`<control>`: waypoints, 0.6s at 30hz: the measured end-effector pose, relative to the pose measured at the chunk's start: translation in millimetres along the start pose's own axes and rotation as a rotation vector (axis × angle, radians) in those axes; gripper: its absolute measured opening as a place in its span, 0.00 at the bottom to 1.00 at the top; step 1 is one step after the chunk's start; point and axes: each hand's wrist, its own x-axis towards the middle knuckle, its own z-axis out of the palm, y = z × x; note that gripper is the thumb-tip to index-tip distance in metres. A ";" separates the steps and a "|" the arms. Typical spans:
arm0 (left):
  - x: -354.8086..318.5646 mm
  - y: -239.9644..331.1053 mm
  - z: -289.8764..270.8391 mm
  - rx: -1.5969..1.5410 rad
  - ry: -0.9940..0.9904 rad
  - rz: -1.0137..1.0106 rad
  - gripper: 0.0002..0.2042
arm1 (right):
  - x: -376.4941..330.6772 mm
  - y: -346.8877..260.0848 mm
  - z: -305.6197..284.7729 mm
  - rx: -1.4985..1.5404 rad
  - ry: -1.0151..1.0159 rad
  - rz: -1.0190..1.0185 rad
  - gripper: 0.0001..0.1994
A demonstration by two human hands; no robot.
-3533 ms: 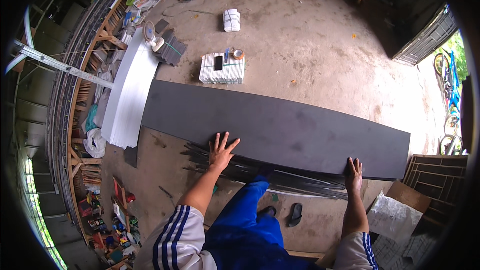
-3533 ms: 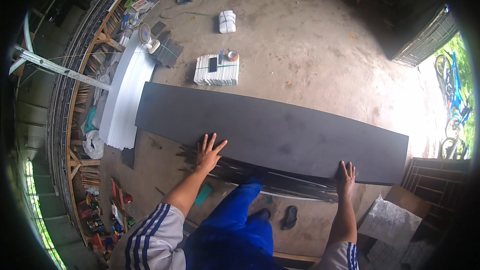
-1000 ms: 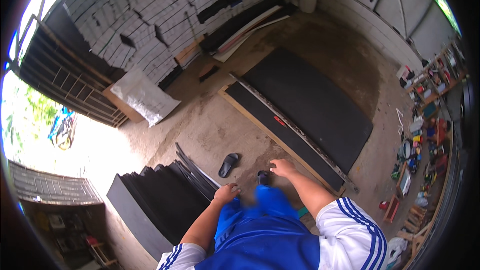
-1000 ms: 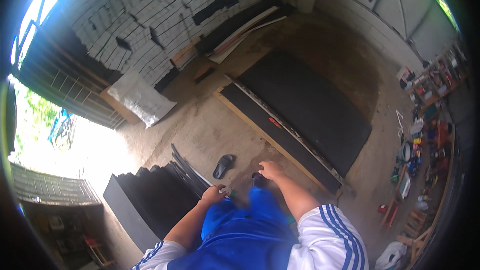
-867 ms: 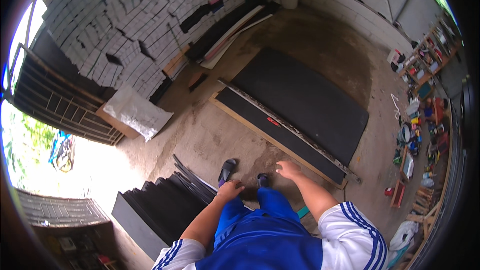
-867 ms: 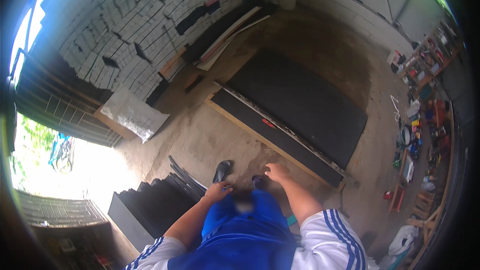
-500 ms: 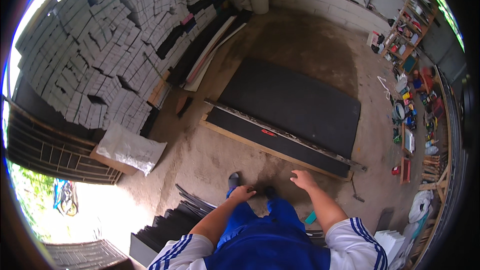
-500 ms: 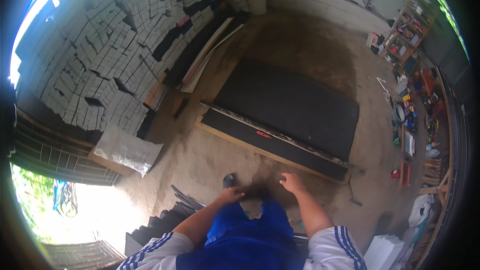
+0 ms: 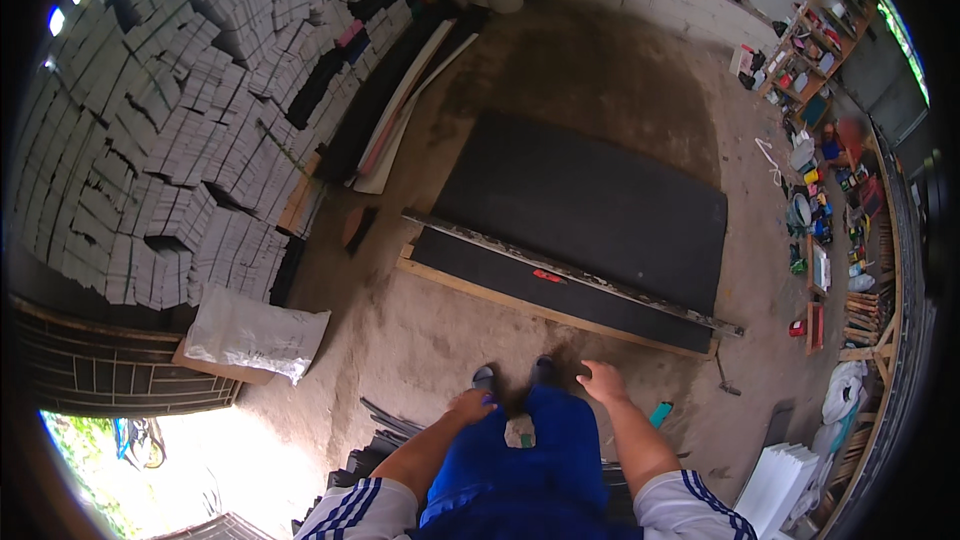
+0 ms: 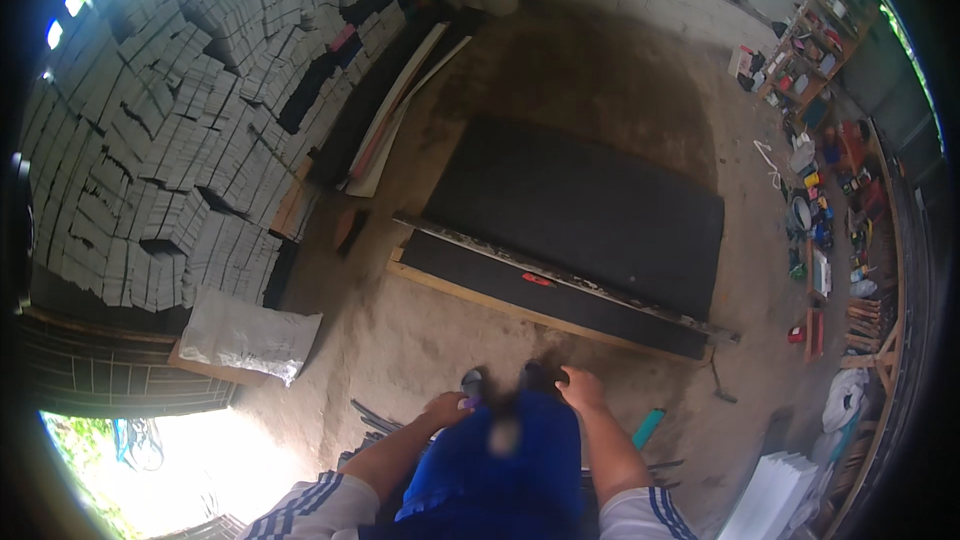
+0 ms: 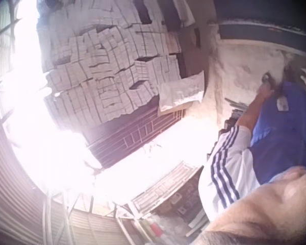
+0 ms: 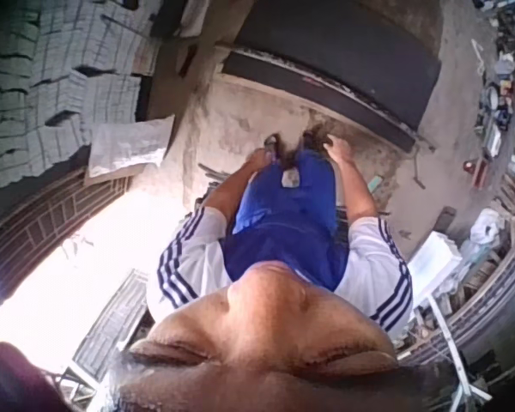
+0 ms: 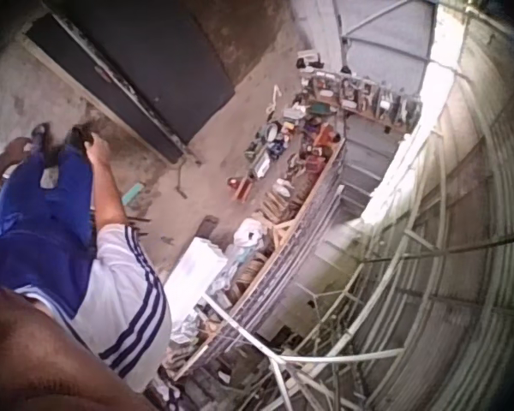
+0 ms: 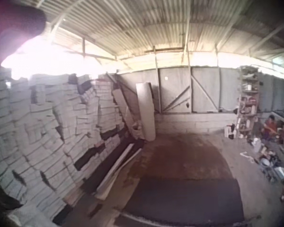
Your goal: The person sits on the floor and uses a utility knife and a wooden straightedge to cut a large black foam sheet into strips. They repeatedly measure, score, and snap the foam, then stack the cut strips on a pile nearby.
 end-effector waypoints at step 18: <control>425.7 -2.5 35.6 0.463 -0.078 0.019 0.60 | 421.1 117.0 141.6 -0.034 0.108 0.085 0.40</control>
